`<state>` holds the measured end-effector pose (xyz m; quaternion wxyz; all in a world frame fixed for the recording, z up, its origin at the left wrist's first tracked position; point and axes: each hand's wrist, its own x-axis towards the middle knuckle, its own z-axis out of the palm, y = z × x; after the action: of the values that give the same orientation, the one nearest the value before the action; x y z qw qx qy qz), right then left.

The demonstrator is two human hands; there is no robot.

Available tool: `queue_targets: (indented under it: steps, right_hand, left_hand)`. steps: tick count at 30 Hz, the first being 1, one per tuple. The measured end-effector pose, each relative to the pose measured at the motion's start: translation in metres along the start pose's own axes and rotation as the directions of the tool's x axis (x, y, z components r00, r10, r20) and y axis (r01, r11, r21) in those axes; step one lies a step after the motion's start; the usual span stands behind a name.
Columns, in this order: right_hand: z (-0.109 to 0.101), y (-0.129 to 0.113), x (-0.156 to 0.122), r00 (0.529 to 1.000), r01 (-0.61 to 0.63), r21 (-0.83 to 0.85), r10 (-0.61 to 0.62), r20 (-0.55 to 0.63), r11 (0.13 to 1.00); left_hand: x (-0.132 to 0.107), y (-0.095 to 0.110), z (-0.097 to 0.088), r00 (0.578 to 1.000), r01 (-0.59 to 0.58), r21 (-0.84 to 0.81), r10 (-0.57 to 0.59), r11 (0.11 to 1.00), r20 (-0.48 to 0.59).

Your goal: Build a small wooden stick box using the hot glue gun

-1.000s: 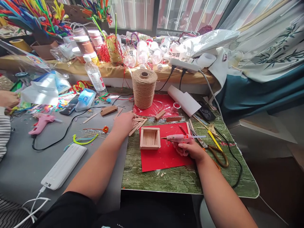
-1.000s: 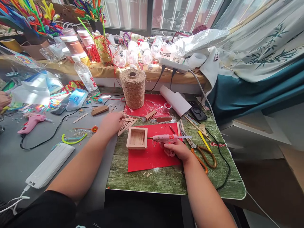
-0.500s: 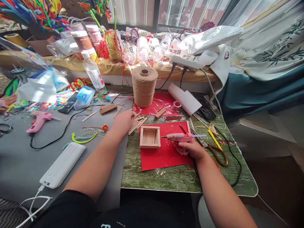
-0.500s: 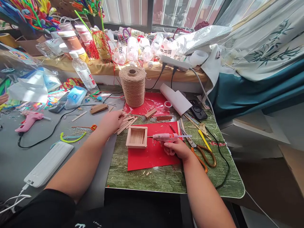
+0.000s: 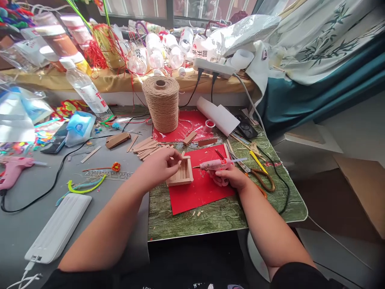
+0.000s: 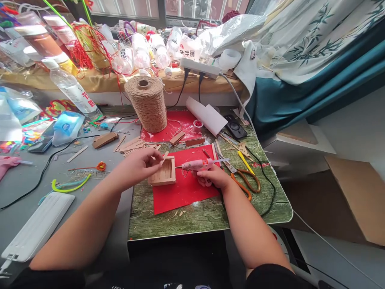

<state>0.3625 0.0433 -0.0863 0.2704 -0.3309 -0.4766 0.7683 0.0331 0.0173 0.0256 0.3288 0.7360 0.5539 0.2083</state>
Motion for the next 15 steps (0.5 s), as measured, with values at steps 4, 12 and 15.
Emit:
queue_targets:
  steps: [4, 12, 15]
  right_hand:
    - [0.001, -0.003, 0.001, 0.998, 0.034, 0.020, -0.035, 0.052, 0.999]
    - [0.005, -0.009, 0.000, 0.997, 0.066, 0.041, -0.067, 0.040, 0.997]
    - [0.005, -0.008, 0.000, 0.997, 0.063, 0.035, -0.064, 0.037, 0.997]
  left_hand:
    - [-0.003, -0.001, -0.013, 0.986, 0.015, -0.105, 0.003, 0.994, 0.168]
    - [-0.003, -0.008, -0.030, 0.864, 0.007, 0.012, -0.012, 1.000, 0.503]
    - [-0.001, -0.007, -0.027, 0.892, -0.015, 0.072, -0.019, 0.997, 0.451]
